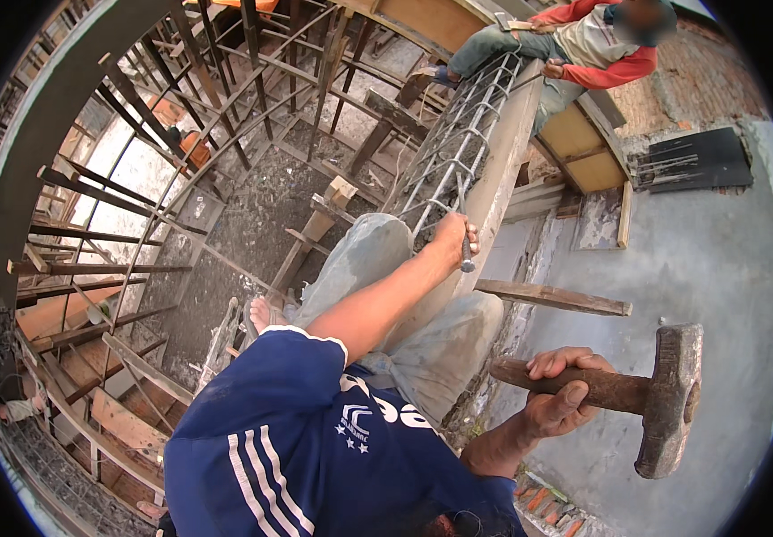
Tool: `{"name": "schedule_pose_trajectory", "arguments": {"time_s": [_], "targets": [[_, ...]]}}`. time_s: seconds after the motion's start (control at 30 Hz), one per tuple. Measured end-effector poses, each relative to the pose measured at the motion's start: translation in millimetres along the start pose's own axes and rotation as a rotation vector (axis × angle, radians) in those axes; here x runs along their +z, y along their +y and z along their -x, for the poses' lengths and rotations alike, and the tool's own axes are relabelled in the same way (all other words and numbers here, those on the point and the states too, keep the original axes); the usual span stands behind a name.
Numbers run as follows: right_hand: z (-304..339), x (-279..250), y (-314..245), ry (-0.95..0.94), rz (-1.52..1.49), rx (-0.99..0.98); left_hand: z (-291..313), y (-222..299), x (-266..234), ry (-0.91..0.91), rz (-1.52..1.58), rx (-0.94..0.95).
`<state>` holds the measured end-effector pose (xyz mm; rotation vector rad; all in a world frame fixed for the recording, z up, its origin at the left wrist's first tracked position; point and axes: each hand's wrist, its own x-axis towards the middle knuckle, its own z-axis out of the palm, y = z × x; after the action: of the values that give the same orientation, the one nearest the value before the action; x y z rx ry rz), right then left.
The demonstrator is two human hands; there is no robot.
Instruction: The person uses a hammer to drive nails into a wooden beam to secure a formwork structure on a construction site.
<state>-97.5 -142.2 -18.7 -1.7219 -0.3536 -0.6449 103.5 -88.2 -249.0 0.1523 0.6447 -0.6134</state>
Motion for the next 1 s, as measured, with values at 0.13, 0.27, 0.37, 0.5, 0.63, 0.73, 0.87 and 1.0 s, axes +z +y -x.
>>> {"name": "schedule_pose_trajectory", "arguments": {"time_s": [0.13,0.27,0.37,0.5,0.63,0.73,0.87,1.0], "targets": [[-8,12,-8,0.047,0.005,-0.252,-13,31,44,0.002,0.145,0.100],[8,15,34,0.057,0.109,-0.378,-10,13,65,0.046,0.159,0.081],[44,-14,104,-0.251,0.759,0.058,-19,1,54,0.032,0.140,0.077],[67,-8,130,-0.282,0.617,0.571,-71,16,-3,0.070,0.024,0.132],[48,-4,88,-0.166,0.441,0.447,-58,11,-21,0.034,0.037,0.068],[20,-6,58,-0.120,0.263,0.283,-38,14,2,-0.051,0.236,0.000],[-9,-7,31,-0.051,0.061,0.054,2,-1,25,-0.008,0.313,-0.042],[-23,-7,18,-0.027,0.021,-0.041,24,-23,12,0.079,0.176,-0.079]]}}
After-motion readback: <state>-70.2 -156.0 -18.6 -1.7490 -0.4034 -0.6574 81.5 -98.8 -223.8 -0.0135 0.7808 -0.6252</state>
